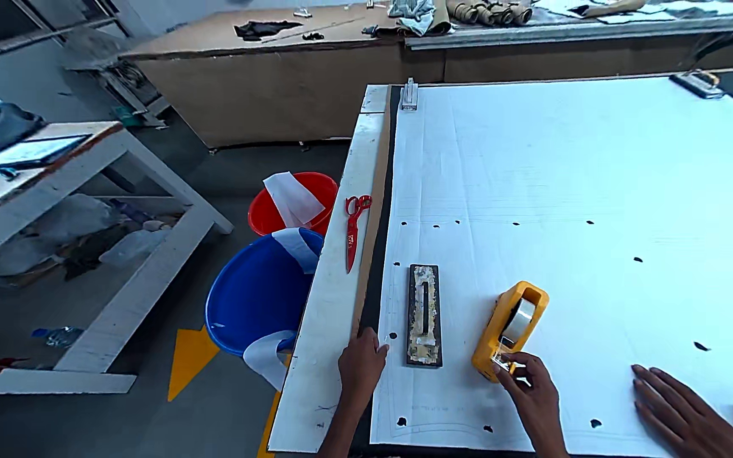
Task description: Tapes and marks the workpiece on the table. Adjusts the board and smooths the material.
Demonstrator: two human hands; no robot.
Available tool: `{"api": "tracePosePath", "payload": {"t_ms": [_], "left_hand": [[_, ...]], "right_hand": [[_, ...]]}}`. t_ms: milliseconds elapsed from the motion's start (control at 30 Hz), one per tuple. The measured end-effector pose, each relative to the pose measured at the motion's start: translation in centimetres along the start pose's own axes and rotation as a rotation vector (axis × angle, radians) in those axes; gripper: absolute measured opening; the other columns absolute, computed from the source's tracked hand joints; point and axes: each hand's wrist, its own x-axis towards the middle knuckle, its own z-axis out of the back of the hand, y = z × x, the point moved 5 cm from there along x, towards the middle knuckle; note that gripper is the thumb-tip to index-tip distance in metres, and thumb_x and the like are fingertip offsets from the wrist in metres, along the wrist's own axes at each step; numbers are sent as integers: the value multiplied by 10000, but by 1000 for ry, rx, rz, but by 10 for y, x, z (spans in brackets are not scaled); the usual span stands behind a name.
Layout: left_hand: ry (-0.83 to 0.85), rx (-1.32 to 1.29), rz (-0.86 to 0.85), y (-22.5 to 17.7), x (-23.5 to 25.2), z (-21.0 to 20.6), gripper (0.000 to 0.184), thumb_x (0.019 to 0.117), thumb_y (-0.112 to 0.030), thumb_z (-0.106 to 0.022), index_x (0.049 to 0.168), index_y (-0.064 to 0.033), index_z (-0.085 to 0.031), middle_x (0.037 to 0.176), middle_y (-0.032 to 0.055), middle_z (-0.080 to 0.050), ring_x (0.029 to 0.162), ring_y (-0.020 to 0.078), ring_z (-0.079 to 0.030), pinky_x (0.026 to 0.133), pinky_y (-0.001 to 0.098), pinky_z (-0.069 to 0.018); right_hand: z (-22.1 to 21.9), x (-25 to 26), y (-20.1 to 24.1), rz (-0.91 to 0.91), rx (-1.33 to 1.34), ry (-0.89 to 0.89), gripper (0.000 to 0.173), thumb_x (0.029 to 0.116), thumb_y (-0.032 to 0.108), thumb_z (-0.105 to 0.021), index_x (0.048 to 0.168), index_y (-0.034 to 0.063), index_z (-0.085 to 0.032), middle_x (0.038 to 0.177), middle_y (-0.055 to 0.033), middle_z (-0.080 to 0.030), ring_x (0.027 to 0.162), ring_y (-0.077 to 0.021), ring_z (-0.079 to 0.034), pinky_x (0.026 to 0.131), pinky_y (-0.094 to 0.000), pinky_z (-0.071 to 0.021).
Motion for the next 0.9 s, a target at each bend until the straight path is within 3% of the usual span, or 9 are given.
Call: {"api": "tracePosePath", "payload": {"t_ms": [100,167,267,333,367,567,733,833,900], "left_hand": [[-110,-197,-267,-43,-34,-3,353,960,-385,-661,1026,-40,-694,796,84,-673,747,235,-667,724,444,-556],[-128,-404,-478,-83,-52,-15,352,939,-407,-680,1016,-64,-706,857,33,-682,750,142,-659,685,335,-569],[20,-496,-583,-133,-64,-37,477,956,-520,-625,1206,-121,-701,1250,78,-648,1083,198,-632,824,362,-554],[141,-478,-524,-149,-60,-52,508,949,-556,-611,1223,-141,-716,1397,111,-562,1277,260,-551,963,429,-533],[171,-490,-490,-154,-56,-56,484,940,-540,-633,1191,-137,-731,1411,121,-552,1305,272,-533,991,446,-520],[204,-603,-373,-166,-53,-57,189,910,-256,-767,953,-73,-749,1283,129,-582,1216,247,-560,970,437,-518],[151,-754,-343,-151,-88,-34,169,952,-194,-673,984,-34,-718,1144,107,-656,1085,197,-629,878,364,-552],[164,-735,-300,-135,-93,-44,160,953,-189,-688,964,-34,-727,920,67,-712,866,161,-679,782,321,-560],[189,-736,-291,-126,-89,-56,140,947,-160,-690,953,-24,-719,864,65,-717,800,156,-687,763,298,-570]], "right_hand": [[-3,1,2,7,9,45,368,820,317,-810,1087,75,-737,1122,-88,-651,807,-131,-671,635,-263,-599],[-2,0,4,3,22,100,363,842,311,-795,1105,68,-733,1144,-93,-647,830,-137,-681,668,-276,-614],[2,0,4,11,63,166,363,857,288,-795,1139,69,-729,1173,-102,-639,860,-143,-686,696,-287,-626],[1,1,3,6,92,199,366,862,278,-799,1153,68,-725,1181,-102,-627,871,-141,-688,709,-281,-633],[0,2,4,4,103,211,362,866,266,-796,1161,70,-722,1183,-102,-623,872,-135,-690,712,-276,-635],[1,-1,4,-17,122,235,300,887,155,-763,1164,48,-724,1199,-121,-621,882,-140,-694,721,-277,-636],[-3,-2,6,-32,129,221,295,895,138,-743,1181,65,-726,1195,-111,-618,861,-127,-686,709,-261,-630],[-3,-4,4,-47,133,219,290,891,138,-754,1173,74,-727,1186,-106,-612,857,-134,-690,707,-264,-637],[-2,-1,6,-67,133,238,292,877,144,-764,1159,78,-730,1181,-104,-608,862,-136,-695,708,-268,-642]]}}
